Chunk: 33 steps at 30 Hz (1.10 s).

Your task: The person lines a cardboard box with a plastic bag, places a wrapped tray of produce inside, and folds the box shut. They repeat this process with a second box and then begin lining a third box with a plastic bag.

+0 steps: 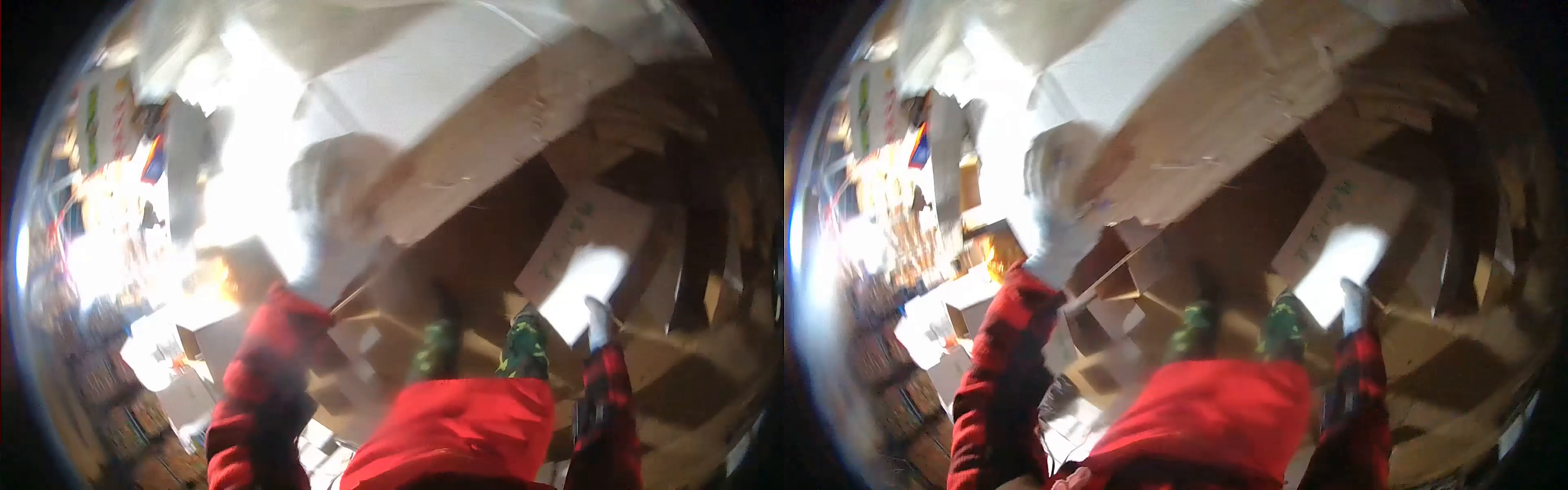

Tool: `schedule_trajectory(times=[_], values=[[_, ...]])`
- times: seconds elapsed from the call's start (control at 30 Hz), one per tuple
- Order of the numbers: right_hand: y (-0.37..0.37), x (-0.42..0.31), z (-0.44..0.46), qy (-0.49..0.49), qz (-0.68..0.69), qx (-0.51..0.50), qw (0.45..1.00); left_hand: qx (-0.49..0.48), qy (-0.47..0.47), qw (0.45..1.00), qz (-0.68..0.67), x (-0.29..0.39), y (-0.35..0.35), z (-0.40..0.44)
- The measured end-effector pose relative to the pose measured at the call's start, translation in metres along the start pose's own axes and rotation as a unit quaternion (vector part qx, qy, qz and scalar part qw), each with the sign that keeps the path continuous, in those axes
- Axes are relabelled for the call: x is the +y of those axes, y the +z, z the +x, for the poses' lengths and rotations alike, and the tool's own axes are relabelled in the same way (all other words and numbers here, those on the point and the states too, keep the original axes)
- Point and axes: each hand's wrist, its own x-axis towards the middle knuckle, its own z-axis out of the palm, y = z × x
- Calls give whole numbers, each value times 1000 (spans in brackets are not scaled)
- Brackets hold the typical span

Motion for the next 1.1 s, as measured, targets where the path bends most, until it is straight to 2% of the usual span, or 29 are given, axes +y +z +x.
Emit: schedule_trajectory(times=[0.03,0.07,0.13,0.2,0.23,0.27,0.3,0.33,0.37,0.4,0.43,0.47,0.5,0.53,0.57,0.6,0.67,0.7,0.73,0.77,0.8,0.83,0.87,0.9,0.93,0.97,1.03,1.07,1.1], values=[[-13,-7,-21,9,14,28,999,-7,-1,1000,-8,-7,2,0],[-39,13,-31,-44,41,68,996,-9,1,1000,-16,-10,3,-1],[20,-107,-183,-95,-200,96,970,15,-15,996,-84,-7,-8,0],[63,-139,-284,-205,-101,67,971,16,-74,977,-199,17,-21,1],[74,-128,-327,-363,-136,-13,922,-59,-86,960,-260,30,-53,-8],[63,-106,-347,-361,-287,140,876,-130,-96,933,-322,52,-89,-22],[79,-117,-376,-391,-283,102,870,-66,-37,891,-448,84,-86,-58],[95,-129,-405,-419,-277,61,863,-96,14,796,-598,94,-128,-87],[111,-141,-434,-445,-269,18,854,-45,4,717,-696,113,-161,-116],[133,-159,-461,-520,-390,33,759,0,-2,623,-783,121,-188,-136],[153,-165,-470,-396,-207,-118,887,16,12,621,-784,102,-210,-143],[173,-171,-486,-237,-6,-263,935,-2,-46,626,-779,75,-242,-157],[204,-169,-508,-303,-66,-263,913,-22,-103,627,-772,56,-264,-174],[237,-169,-522,-465,-259,-211,820,-3,-131,614,-778,39,-266,-191],[268,-170,-530,-602,-417,-145,665,11,-166,566,-808,20,-262,-214],[296,-164,-533,-653,-487,-143,561,21,-206,488,-848,-3,-253,-239],[331,-137,-521,-672,-556,-252,418,40,-266,225,-937,-57,-212,-304],[349,-124,-516,-673,-574,-311,348,104,-355,400,-839,-80,-250,-308],[369,-143,-550,-702,-540,-302,353,125,-466,548,-684,-103,-289,-312],[380,-155,-549,-722,-550,-223,356,215,-436,509,-710,-129,-248,-350],[383,-161,-550,-730,-562,-148,360,273,-447,588,-616,-148,-236,-370],[387,-155,-537,-725,-567,-135,367,251,-481,522,-658,-156,-257,-372],[396,-145,-510,-716,-545,-131,417,202,-473,567,-644,-174,-233,-392],[405,-138,-494,-706,-519,-128,463,198,-469,606,-612,-190,-198,-401],[417,-134,-495,-679,-555,-147,457,196,-464,643,-577,-201,-174,-403],[425,-134,-493,-695,-523,-155,468,194,-458,645,-581,-207,-169,-397],[435,-146,-485,-711,-492,-158,478,234,-465,579,-627,-219,-160,-382],[438,-163,-492,-711,-513,-115,468,228,-465,579,-630,-223,-152,-377],[439,-173,-494,-708,-534,-72,456,225,-443,555,-667,-226,-142,-373]])
